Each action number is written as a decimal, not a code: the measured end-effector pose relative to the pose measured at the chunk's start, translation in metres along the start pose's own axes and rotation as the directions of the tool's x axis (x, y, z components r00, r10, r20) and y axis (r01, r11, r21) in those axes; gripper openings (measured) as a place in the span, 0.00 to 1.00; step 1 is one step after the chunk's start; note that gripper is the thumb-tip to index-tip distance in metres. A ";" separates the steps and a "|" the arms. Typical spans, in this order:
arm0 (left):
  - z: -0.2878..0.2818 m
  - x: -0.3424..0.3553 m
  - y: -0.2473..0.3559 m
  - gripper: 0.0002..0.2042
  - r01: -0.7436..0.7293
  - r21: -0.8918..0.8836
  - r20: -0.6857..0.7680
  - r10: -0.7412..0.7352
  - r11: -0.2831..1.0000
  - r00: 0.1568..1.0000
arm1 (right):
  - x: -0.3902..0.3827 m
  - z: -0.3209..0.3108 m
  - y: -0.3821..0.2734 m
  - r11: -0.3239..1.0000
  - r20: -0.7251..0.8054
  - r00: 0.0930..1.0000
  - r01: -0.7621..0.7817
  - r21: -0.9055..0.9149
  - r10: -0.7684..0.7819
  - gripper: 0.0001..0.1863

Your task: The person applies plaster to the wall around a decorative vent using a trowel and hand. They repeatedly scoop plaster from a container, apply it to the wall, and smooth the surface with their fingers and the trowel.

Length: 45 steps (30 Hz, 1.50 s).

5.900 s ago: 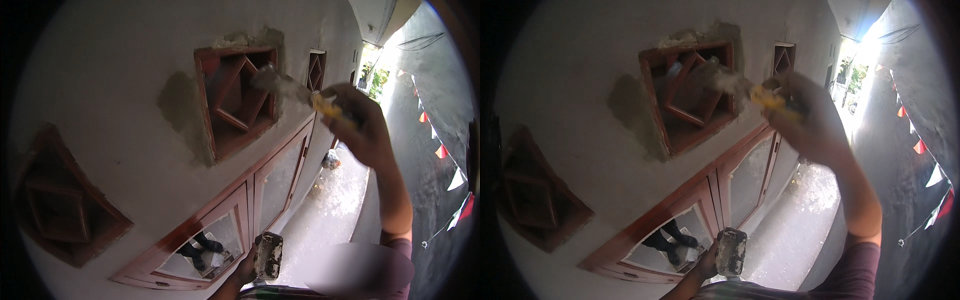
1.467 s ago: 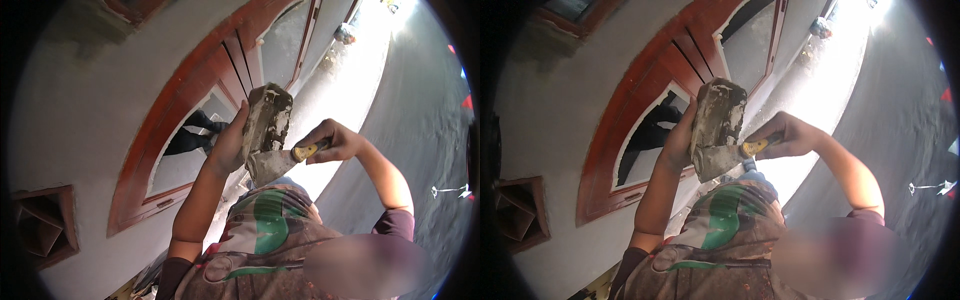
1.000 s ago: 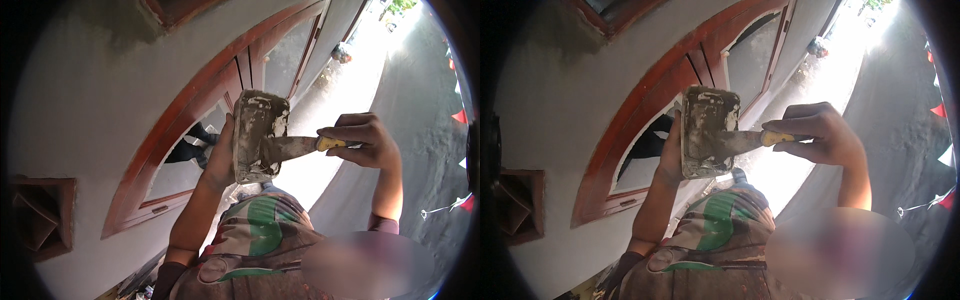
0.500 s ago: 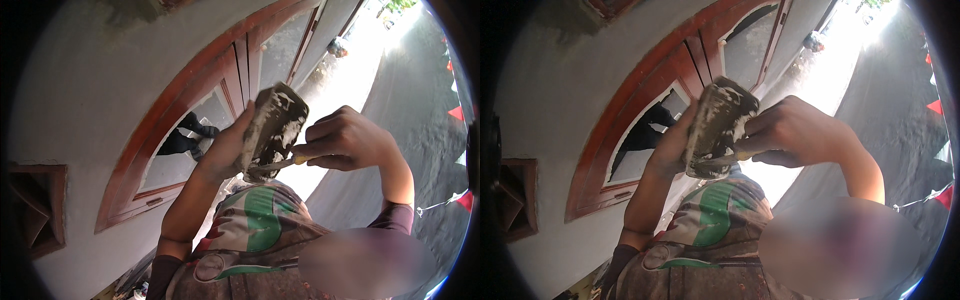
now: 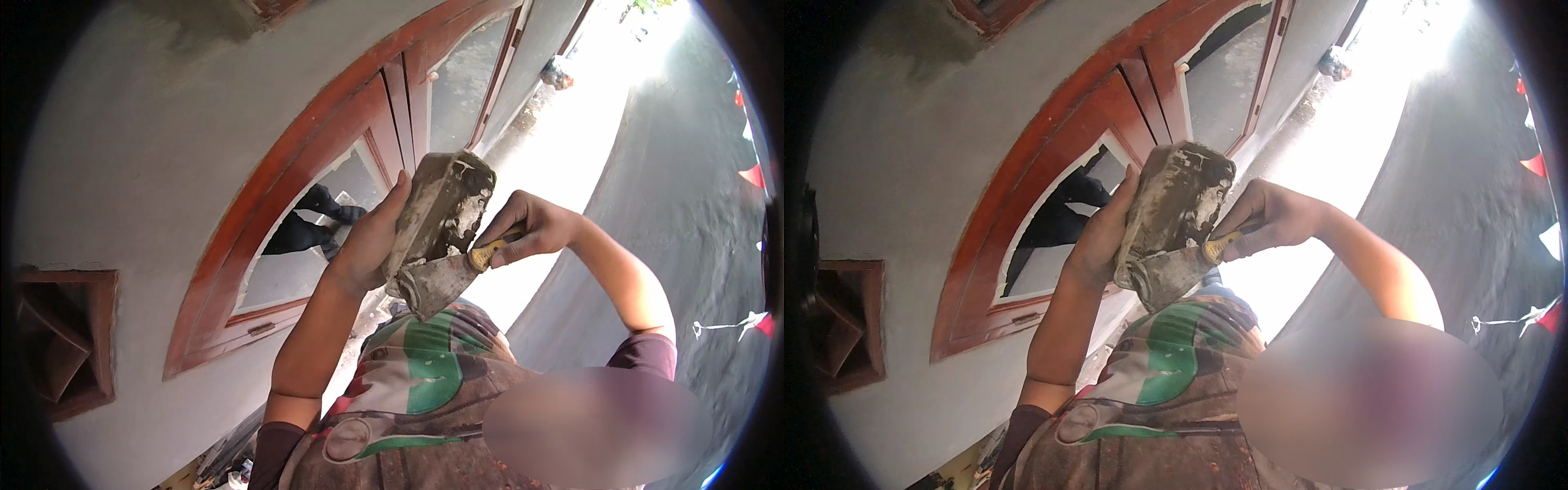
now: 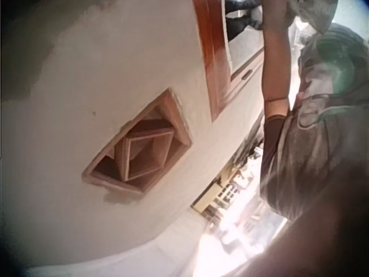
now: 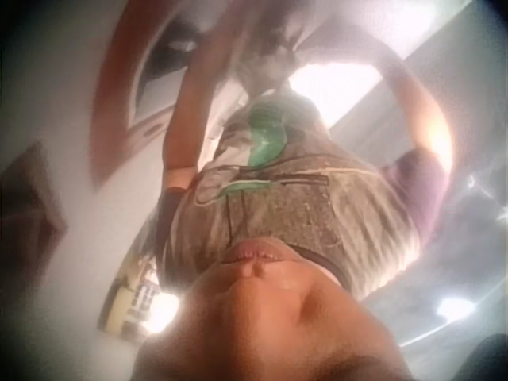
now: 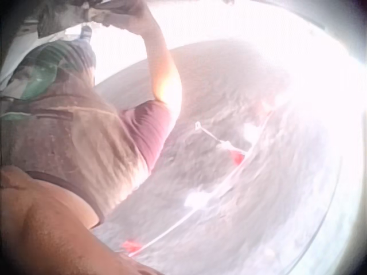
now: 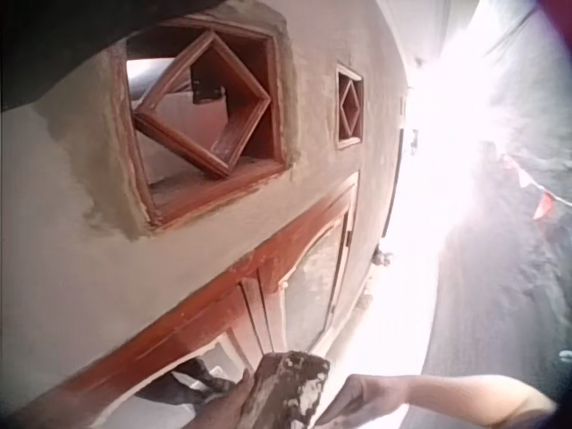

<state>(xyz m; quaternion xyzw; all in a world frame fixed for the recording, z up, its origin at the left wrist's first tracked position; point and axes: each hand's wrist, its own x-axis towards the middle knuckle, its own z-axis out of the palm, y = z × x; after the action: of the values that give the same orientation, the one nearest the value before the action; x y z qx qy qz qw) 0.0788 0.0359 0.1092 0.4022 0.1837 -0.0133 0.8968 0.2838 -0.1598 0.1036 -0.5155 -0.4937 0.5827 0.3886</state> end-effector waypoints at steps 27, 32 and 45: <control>-0.025 -0.017 -0.031 0.37 0.007 -0.280 0.051 0.007 0.960 0.999 | -0.059 0.000 -0.186 0.637 -0.535 0.397 0.191 -0.747 -0.746 0.24; -0.039 -0.022 -0.050 0.35 -0.016 -0.287 0.142 0.059 0.958 0.988 | -0.028 -0.013 -0.306 0.318 -0.338 0.229 -0.119 -0.940 -0.913 0.21; -0.042 -0.047 -0.065 0.35 -0.011 -0.299 -0.033 0.001 0.954 0.999 | -0.019 -0.045 -0.421 0.178 -0.315 0.357 -0.368 -0.913 -0.879 0.20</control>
<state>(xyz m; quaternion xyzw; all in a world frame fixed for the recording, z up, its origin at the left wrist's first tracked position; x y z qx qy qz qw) 0.0107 0.0168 0.0531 0.2628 0.1967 0.0238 0.9443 0.3071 -0.0816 0.5199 -0.7152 -0.5429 -0.3233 0.2988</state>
